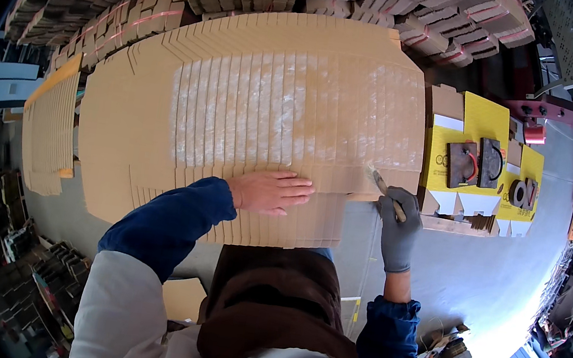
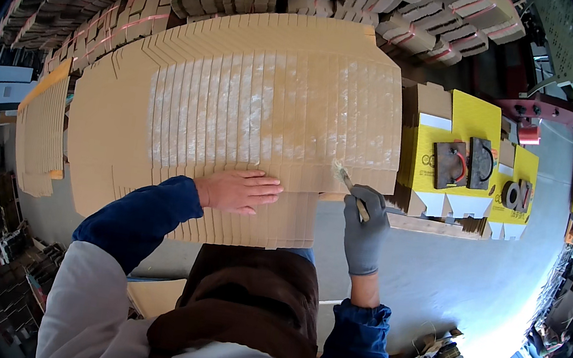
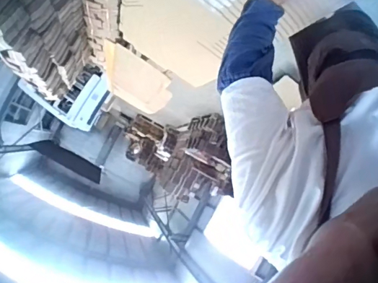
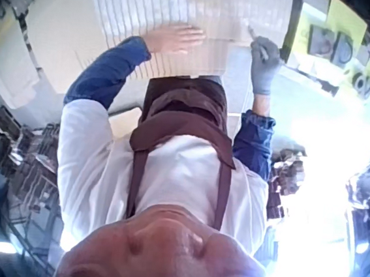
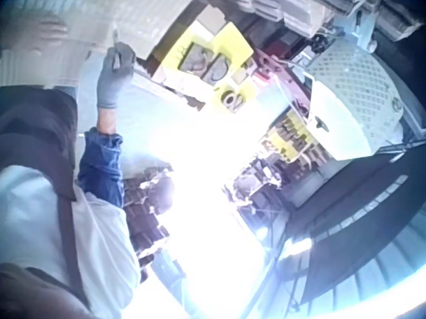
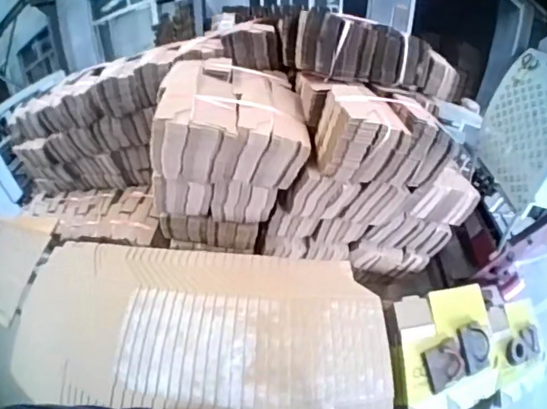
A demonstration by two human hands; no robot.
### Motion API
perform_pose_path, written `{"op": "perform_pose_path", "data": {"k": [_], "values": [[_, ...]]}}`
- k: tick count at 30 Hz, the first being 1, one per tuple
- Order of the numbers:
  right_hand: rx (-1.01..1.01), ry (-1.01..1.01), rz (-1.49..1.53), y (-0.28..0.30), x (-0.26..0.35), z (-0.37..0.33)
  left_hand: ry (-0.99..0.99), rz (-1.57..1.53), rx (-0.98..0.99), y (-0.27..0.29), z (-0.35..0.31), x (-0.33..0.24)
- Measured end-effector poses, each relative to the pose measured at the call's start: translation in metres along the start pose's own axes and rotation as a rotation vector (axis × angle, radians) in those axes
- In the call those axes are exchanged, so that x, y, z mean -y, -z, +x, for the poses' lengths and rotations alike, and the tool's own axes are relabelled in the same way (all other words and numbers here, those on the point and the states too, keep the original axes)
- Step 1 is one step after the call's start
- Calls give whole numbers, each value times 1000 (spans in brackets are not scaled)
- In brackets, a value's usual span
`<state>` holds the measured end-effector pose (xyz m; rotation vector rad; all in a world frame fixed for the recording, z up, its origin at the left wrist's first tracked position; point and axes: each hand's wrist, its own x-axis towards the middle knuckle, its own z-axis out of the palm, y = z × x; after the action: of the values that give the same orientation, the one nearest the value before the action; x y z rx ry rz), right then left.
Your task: The person applies a white adhesive substance to a large flat cardboard sheet using a brush. They repeatedly dip the brush into a container of glue and spread it evenly across the surface of the cardboard.
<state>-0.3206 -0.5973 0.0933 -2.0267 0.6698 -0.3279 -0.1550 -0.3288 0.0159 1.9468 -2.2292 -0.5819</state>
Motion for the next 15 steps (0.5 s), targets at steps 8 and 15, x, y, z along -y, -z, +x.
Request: {"op": "perform_pose_path", "data": {"k": [8, 15], "values": [[-6, 101, 123, -89, 62, 15, 4, 70, -32, -20, -5, 6], [-35, 196, -75, -145, 73, 67, -8, -10, -135, -32, -6, 12]]}}
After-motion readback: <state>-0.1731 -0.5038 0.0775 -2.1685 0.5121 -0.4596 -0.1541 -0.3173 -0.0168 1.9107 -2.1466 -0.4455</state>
